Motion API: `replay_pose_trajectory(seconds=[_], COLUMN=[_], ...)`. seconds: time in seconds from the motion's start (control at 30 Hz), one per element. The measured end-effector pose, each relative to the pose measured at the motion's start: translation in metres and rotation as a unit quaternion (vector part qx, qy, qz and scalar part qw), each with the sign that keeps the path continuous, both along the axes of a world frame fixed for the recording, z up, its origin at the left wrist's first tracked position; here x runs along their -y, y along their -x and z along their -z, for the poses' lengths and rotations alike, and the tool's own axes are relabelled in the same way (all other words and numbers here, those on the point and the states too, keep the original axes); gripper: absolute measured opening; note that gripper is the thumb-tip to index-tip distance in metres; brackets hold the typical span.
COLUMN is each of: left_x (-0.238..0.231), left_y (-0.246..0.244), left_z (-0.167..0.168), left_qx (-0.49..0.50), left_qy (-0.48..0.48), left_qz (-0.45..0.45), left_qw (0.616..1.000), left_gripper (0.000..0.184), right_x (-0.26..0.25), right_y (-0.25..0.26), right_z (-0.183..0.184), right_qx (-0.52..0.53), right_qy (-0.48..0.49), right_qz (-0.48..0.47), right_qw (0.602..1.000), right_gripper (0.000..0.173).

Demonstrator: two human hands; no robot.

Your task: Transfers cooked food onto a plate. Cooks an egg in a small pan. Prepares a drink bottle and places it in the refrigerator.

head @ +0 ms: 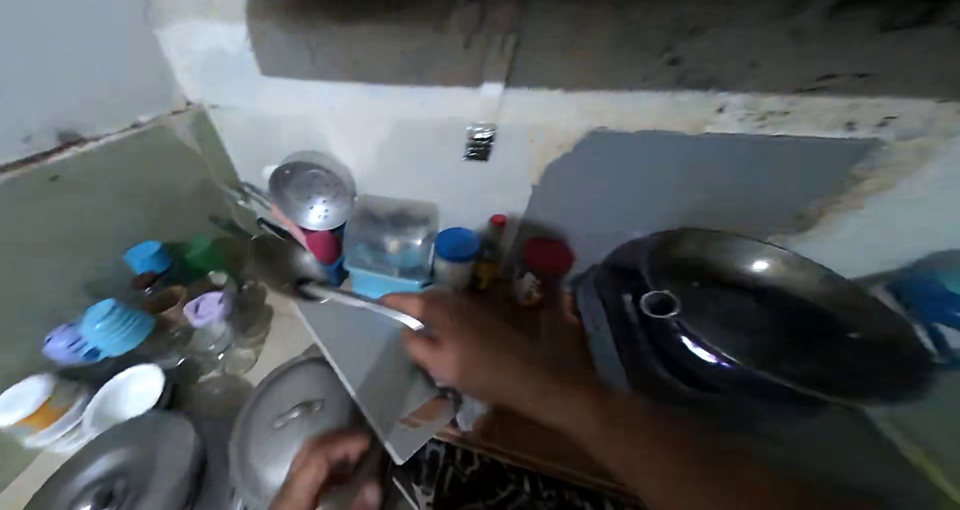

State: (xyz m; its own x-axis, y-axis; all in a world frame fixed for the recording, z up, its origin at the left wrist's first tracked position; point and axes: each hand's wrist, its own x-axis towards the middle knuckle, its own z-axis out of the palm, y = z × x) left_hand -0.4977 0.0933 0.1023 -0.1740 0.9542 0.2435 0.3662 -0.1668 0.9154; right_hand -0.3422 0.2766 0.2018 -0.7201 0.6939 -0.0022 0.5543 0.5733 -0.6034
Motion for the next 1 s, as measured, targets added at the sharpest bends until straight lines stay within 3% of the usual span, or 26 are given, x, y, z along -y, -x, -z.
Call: replay_pose_trajectory(seconds=[0.1, 0.2, 0.3, 0.43, 0.67, 0.8, 1.0], left_x=[-0.125, -0.254, -0.358, -0.443, -0.488, -0.486, -0.457], left_y=[-0.038, -0.095, -0.162, -0.224, -0.247, -0.246, -0.231], left_z=[-0.028, -0.035, -0.019, 0.013, 0.036, 0.039, 0.034], left_qx=[-0.123, -0.203, -0.301, -0.399, -0.464, -0.488, -0.470], left_qy=[-0.057, 0.048, 0.153, 0.210, 0.256, 0.271, 0.282], left_qz=[-0.004, 0.071, 0.104, 0.095, 0.103, 0.109, 0.107], left_qw=[0.991, 0.975, 0.936, 0.887, 0.842, 0.822, 0.829], left_gripper=[0.045, 0.063, 0.080, 0.092, 0.083, 0.103, 0.108], right_x=[-0.046, -0.070, -0.076, -0.073, -0.100, -0.117, -0.147], right_y=[-0.118, -0.224, -0.304, -0.356, -0.383, -0.382, -0.346], right_z=[-0.044, -0.072, -0.077, -0.075, -0.059, -0.054, -0.045], right_qx=[0.018, 0.098, 0.150, 0.186, 0.192, 0.236, 0.352], right_qy=[-0.160, -0.267, -0.301, -0.267, -0.256, -0.203, -0.165], right_qz=[0.112, 0.182, 0.253, 0.298, 0.293, 0.286, 0.252], right_qw=[0.981, 0.941, 0.907, 0.897, 0.901, 0.906, 0.886], right_gripper=[0.035, 0.032, 0.031, 0.031, 0.025, 0.029, 0.028])
